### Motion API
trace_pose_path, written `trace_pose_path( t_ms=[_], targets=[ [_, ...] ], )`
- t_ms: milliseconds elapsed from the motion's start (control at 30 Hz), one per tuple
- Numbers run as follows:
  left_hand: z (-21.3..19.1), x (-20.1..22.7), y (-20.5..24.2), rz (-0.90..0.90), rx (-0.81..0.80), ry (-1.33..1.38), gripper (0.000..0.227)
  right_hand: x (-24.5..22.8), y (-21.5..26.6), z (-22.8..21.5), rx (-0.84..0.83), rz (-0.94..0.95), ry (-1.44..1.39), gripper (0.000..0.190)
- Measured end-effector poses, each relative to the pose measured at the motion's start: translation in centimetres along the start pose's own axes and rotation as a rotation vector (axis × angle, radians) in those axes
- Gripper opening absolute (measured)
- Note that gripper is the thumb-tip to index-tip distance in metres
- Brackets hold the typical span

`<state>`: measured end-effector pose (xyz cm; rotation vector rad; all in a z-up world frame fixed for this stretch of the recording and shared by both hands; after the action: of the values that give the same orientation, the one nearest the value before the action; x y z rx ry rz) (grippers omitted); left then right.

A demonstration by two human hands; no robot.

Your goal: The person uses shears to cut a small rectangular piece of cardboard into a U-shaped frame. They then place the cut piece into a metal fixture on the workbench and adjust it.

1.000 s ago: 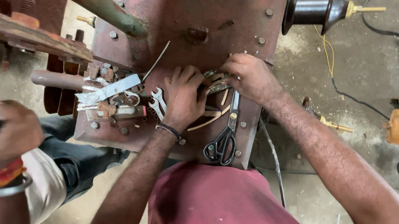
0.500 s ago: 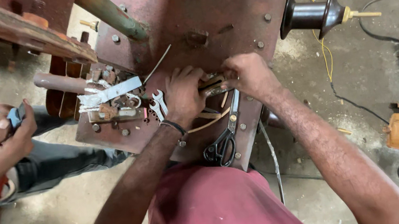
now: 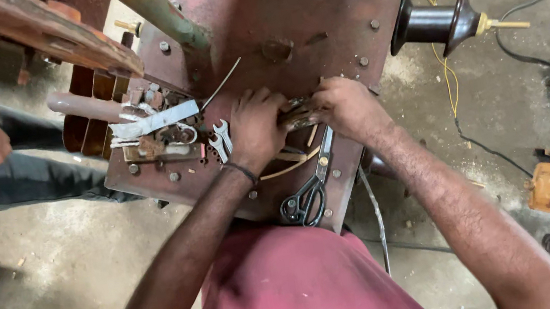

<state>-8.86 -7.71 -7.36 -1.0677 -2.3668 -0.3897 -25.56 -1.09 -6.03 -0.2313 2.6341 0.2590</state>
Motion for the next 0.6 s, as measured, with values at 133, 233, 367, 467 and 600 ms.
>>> trace_pose_path(
  t_ms=[133, 233, 367, 467, 600],
  targets=[
    [-2.1, -1.4, 3.1, -0.093, 0.195, 0.085, 0.025, 0.7, 0.4, -0.2, 0.014, 0.113, -0.204, 0.032],
    [-1.9, -2.9, 4.4, -0.286, 0.148, 0.115, 0.026, 0.5, 0.5, -0.2, 0.034, 0.073, -0.183, 0.032],
    [-1.3, -3.8, 4.6, -0.314, 0.101, 0.278, 0.024, -0.2, 0.3, -0.3, 0.054, 0.014, -0.056, 0.028],
    [-0.7, -4.5, 4.3, -0.363, 0.104, 0.425, 0.024, -0.1, 0.3, -0.3, 0.024, 0.035, -0.009, 0.028],
    [-1.0, -4.0, 4.6, -0.182, 0.254, 0.3, 0.024, -0.7, -0.4, -0.4, 0.005, -0.018, 0.074, 0.03]
  ],
)
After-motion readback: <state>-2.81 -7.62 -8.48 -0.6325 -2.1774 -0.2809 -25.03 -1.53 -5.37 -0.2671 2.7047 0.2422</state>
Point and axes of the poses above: each hand's wrist, its own y-axis away from the middle knuckle, its own z-axis out of the palm, x = y × z, the point moved 5 cm from there along -y, towards the middle knuckle, and after that the axes turned 12 degrees about -x, right-handed, at the moved point
